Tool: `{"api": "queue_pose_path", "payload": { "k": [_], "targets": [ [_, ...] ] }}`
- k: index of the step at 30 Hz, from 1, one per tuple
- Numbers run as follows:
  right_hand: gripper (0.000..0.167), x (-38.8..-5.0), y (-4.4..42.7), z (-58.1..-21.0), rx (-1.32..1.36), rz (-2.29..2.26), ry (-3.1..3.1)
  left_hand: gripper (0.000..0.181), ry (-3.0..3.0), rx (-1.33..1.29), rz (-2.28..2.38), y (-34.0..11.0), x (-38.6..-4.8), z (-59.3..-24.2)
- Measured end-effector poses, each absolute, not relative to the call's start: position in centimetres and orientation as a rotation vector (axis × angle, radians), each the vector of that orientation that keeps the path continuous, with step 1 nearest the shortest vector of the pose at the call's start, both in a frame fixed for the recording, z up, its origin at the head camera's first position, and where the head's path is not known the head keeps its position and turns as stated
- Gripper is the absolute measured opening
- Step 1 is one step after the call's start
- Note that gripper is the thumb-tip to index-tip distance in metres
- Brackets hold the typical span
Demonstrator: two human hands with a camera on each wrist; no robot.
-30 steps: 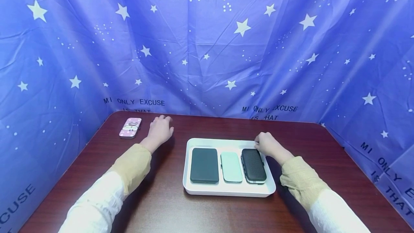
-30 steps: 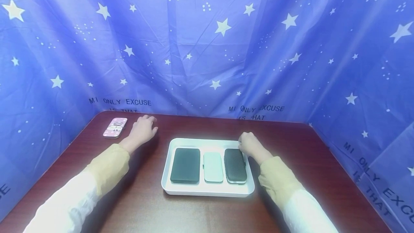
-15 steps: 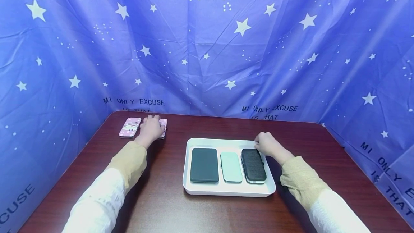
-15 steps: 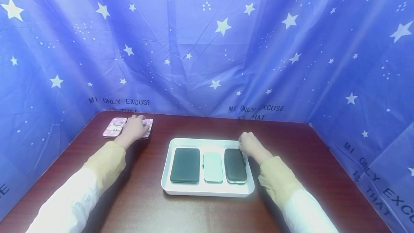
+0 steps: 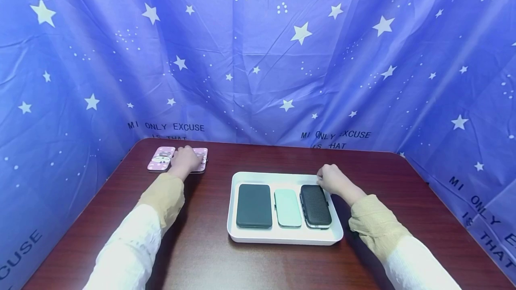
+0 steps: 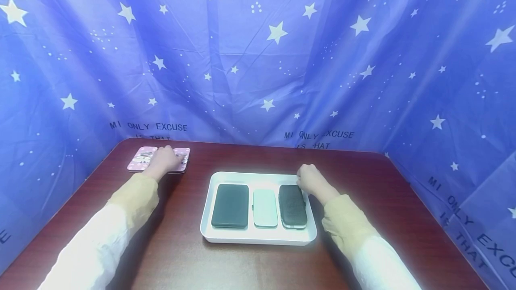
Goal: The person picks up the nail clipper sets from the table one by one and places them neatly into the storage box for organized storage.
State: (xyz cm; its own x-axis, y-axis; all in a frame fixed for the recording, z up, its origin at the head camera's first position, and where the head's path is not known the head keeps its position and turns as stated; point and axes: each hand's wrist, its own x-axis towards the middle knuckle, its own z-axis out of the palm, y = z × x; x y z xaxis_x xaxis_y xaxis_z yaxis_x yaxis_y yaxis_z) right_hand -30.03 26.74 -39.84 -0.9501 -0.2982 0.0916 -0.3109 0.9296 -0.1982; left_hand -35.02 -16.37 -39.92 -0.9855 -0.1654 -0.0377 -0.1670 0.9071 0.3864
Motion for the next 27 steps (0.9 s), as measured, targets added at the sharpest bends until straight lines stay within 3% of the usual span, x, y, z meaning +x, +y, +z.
{"api": "queue_pose_path", "payload": {
  "k": [27],
  "targets": [
    [0.048,-30.1,26.72,-39.85,0.499,0.345,-3.014,0.053,2.989,-0.286,0.698,-17.33,-35.54,-39.61]
  ]
}}
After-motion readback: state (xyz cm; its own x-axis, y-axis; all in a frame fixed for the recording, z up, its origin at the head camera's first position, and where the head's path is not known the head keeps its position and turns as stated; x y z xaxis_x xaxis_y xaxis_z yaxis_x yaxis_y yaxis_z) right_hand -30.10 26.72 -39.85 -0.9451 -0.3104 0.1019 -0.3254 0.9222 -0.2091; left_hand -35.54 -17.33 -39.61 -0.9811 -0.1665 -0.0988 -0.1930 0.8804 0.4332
